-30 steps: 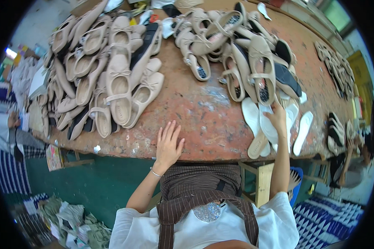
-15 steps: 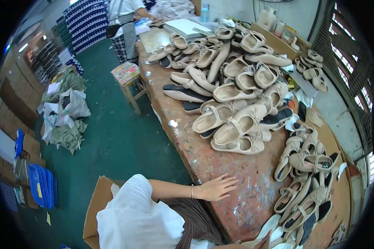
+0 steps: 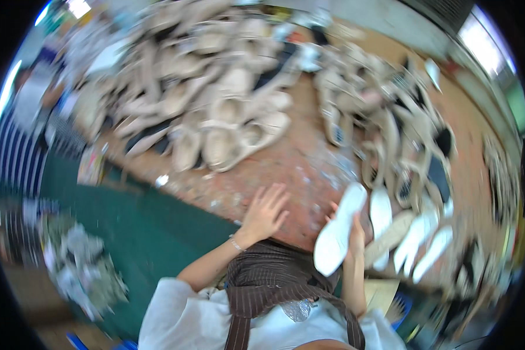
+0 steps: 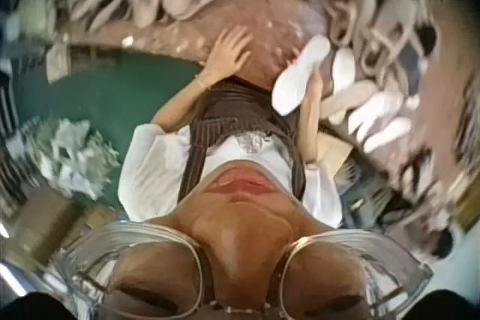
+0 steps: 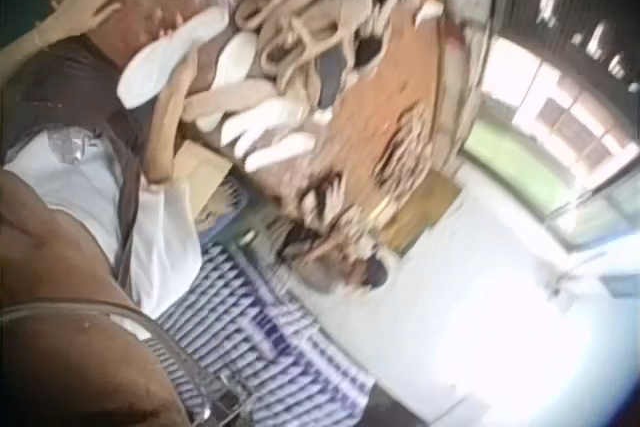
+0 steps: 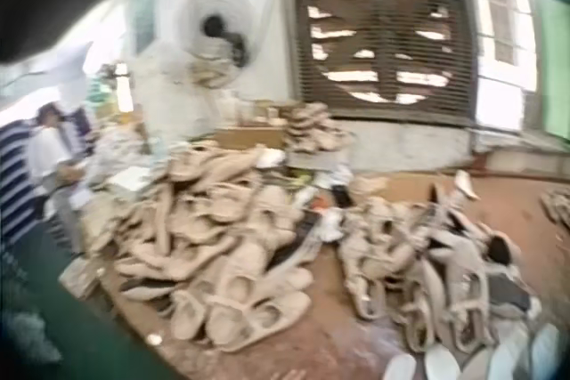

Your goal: The person inserts insoles into shoes and places paper supports inside the shoes by hand.

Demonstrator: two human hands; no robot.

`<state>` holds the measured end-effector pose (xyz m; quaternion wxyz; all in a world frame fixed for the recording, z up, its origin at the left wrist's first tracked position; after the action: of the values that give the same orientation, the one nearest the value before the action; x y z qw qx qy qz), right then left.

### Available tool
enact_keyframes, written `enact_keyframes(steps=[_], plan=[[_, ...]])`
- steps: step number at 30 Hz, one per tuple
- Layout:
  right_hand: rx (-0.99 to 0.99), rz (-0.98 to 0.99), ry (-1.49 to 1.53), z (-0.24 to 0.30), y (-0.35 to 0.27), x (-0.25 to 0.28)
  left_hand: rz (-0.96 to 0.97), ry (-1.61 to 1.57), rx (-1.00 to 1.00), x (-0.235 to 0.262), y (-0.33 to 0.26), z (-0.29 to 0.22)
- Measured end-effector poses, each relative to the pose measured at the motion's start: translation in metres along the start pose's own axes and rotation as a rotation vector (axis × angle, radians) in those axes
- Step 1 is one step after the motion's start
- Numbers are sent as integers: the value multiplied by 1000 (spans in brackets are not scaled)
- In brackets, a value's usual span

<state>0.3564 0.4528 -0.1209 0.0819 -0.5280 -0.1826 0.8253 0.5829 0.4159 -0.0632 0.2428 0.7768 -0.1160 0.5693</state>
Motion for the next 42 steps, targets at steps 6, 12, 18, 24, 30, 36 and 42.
enact_keyframes(steps=[6, 12, 18, 24, 30, 36, 42], plan=[[28, 99, 184, 23, -2, 21, 17, -166, 31, -17, 27, -8], [-6, 262, 358, 25, -7, 15, -206, -191, -158, 12, 139, -39], [-39, 168, 366, 16, -5, 22, -324, -94, -408, 19, 292, -93], [-24, 180, 418, 18, -12, 21, -71, 203, -375, -18, 357, -92], [-37, 170, 333, 20, -2, 29, 52, -111, -170, 87, 260, -79], [-42, 109, 229, 13, 6, 23, 448, -72, 373, 89, 83, -29], [-31, 124, 6, 38, -3, 52, 431, -563, 340, -18, 12, -73]])
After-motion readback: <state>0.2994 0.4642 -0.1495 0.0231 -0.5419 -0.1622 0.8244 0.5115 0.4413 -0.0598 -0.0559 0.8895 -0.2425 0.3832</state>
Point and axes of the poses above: each hand's wrist, its own y-axis towards the middle knuckle, its own x-axis out of the back of the hand, z = x × y, the point moved 8 cm from there along y, towards the middle knuckle, and after that the axes turned 9 degrees about y, right-handed, at the moved point
